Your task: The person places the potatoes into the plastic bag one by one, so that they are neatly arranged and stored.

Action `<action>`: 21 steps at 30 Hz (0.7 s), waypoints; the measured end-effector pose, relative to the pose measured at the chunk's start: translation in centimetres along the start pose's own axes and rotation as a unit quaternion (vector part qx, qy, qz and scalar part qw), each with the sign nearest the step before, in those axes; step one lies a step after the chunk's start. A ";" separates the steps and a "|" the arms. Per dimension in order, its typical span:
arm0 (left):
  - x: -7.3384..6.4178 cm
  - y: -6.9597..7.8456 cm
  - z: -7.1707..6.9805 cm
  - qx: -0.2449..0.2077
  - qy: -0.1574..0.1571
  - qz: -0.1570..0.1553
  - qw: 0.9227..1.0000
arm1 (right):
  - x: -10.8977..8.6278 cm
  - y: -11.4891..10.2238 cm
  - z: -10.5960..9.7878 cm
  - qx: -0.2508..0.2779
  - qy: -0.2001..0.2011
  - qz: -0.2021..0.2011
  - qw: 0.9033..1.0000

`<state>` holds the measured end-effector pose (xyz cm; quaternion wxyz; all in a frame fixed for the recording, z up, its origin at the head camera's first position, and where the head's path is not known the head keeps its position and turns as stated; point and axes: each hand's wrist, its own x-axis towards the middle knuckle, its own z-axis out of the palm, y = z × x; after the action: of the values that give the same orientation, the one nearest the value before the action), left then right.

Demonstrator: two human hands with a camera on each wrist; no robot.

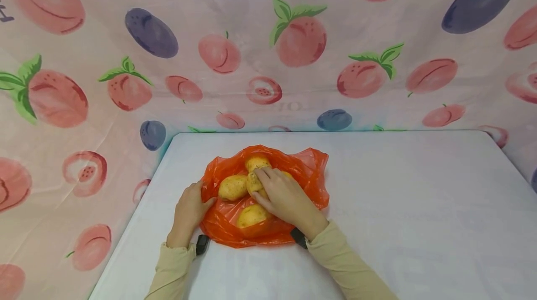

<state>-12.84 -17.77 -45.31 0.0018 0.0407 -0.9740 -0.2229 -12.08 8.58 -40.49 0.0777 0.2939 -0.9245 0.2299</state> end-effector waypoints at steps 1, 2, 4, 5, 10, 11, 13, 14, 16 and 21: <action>0.0 0.0 0.0 0.001 0.000 0.000 1.000 | 0.0 0.0 0.0 0.000 -0.001 -0.001 1.000; 0.0 0.0 0.0 0.002 0.000 0.000 1.000 | 0.0 0.0 0.0 0.000 -0.002 -0.002 1.000; 0.0 0.0 0.0 0.004 -0.001 0.001 1.000 | 0.0 0.0 0.0 -0.001 -0.003 -0.005 1.000; 0.0 0.0 0.0 0.004 0.000 0.000 1.000 | 0.0 0.0 0.0 -0.002 -0.004 -0.006 1.000; 0.0 0.0 0.0 0.002 0.001 0.001 1.000 | 0.1 -0.2 -0.1 -0.004 -0.013 -0.009 1.000; 0.0 0.0 0.0 0.002 0.001 0.002 1.000 | 0.1 -0.2 -0.1 -0.004 -0.016 -0.011 1.000; 0.0 0.0 0.1 0.001 0.001 0.002 1.000 | 0.1 -0.3 -0.1 -0.009 -0.024 -0.015 1.000; 0.0 0.0 0.1 0.001 0.001 0.001 1.000 | 0.1 -0.3 -0.1 -0.011 -0.028 -0.017 0.999; 0.0 0.0 0.1 -0.001 0.000 0.000 1.000 | 0.1 -0.4 0.0 -0.018 -0.036 -0.019 0.999; 0.0 0.0 0.0 -0.007 0.004 0.002 1.000 | -0.1 -0.5 0.0 -0.026 -0.049 -0.018 0.998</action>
<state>-12.81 -17.76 -45.34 0.0066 0.0397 -0.9724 -0.2298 -11.78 8.28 -40.36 0.0443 0.3196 -0.9273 0.1895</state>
